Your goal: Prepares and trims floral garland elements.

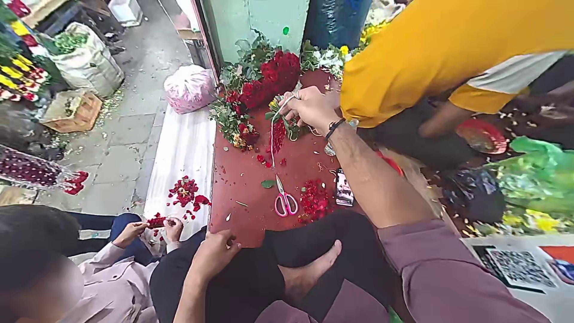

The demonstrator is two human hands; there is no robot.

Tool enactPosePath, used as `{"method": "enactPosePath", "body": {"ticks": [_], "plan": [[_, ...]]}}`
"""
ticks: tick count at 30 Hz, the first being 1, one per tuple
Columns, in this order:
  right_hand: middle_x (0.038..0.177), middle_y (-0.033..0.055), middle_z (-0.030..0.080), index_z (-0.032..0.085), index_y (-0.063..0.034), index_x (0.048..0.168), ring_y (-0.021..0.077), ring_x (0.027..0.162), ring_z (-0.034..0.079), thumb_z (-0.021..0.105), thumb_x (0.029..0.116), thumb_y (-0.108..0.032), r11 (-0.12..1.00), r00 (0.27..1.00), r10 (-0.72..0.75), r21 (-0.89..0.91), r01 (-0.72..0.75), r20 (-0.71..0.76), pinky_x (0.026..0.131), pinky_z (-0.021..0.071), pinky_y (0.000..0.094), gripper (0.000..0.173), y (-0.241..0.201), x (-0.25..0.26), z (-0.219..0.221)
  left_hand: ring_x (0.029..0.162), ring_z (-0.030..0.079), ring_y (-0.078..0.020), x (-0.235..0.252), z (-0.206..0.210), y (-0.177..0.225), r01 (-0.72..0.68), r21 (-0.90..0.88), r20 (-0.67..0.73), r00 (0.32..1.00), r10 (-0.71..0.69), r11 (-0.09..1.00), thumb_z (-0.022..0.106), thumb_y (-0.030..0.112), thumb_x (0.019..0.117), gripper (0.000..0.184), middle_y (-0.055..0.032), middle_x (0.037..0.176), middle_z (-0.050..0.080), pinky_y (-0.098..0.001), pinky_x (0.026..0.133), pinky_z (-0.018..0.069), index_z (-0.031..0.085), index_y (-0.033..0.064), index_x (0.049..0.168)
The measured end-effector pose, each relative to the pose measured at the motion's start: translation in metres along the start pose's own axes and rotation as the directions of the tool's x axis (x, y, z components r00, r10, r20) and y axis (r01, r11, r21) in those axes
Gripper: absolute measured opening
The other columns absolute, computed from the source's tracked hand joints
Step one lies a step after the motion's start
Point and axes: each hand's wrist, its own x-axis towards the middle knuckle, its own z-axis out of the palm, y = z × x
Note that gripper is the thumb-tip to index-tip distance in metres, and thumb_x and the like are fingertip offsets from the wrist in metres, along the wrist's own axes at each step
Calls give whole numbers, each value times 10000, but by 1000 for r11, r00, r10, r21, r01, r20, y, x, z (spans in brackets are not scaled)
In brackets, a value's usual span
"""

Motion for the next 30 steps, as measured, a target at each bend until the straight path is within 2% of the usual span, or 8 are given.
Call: {"method": "enactPosePath", "body": {"ticks": [4,6,9,11,13,20,25,30], "plan": [[1078,136,711,693,-32,1254,193,875,662,460,1076,-178,994,989,-105,-28,103,-100,763,543,390,328,74,64,29,1083,702,-298,1,-1,3,55,-10,26,998,-55,998,653,400,990,402,-115,1137,736,-588,981,531,710,83,1230],[1198,174,704,670,-33,1296,255,998,687,453,1082,-184,999,991,-36,-7,36,-128,865,550,452,340,129,88,56,1049,709,-281,4,0,1,69,-2,34,997,-69,998,651,413,979,393,-93,1116,737,-568,940,554,717,109,1219],[1239,236,668,611,-14,1385,331,1029,663,426,1103,-197,987,979,147,92,-135,-140,874,528,497,384,207,108,101,1002,723,-276,12,-2,-1,90,-27,74,993,-88,996,665,407,971,390,-89,1091,742,-556,904,575,716,107,1216],[1300,249,643,587,29,1400,314,1085,647,426,1101,-156,977,970,179,150,-155,-163,926,507,454,387,242,114,126,1002,723,-282,17,-7,-2,110,-41,102,989,-106,993,665,403,975,403,-98,1097,739,-550,907,576,711,91,1227],[1428,256,574,550,79,1416,299,1215,625,407,1093,-105,977,977,121,197,-86,-178,1067,464,398,399,257,115,139,975,723,-286,19,-10,-1,114,-57,123,987,-106,992,655,407,986,413,-112,1103,731,-544,886,582,704,75,1225],[1468,194,560,539,12,1458,232,1147,635,396,1094,-131,980,982,97,190,-66,-161,907,511,379,416,267,124,132,939,713,-303,17,-13,3,48,-54,118,992,-42,997,650,363,994,384,-135,1083,724,-550,855,572,706,50,1210],[1553,195,476,561,49,1420,252,1445,462,439,1087,-119,989,992,57,142,-42,-108,1194,359,384,393,270,134,130,927,714,-292,14,-11,2,40,-51,97,995,-35,998,653,363,991,385,-130,1086,725,-534,852,578,704,51,1212],[1363,196,629,597,12,1384,232,972,686,559,963,31,974,958,162,197,-115,-239,869,553,387,423,262,104,129,934,717,-284,13,-10,0,33,-45,93,995,-29,998,649,362,993,391,-124,1101,725,-525,860,582,700,52,1226]]}}
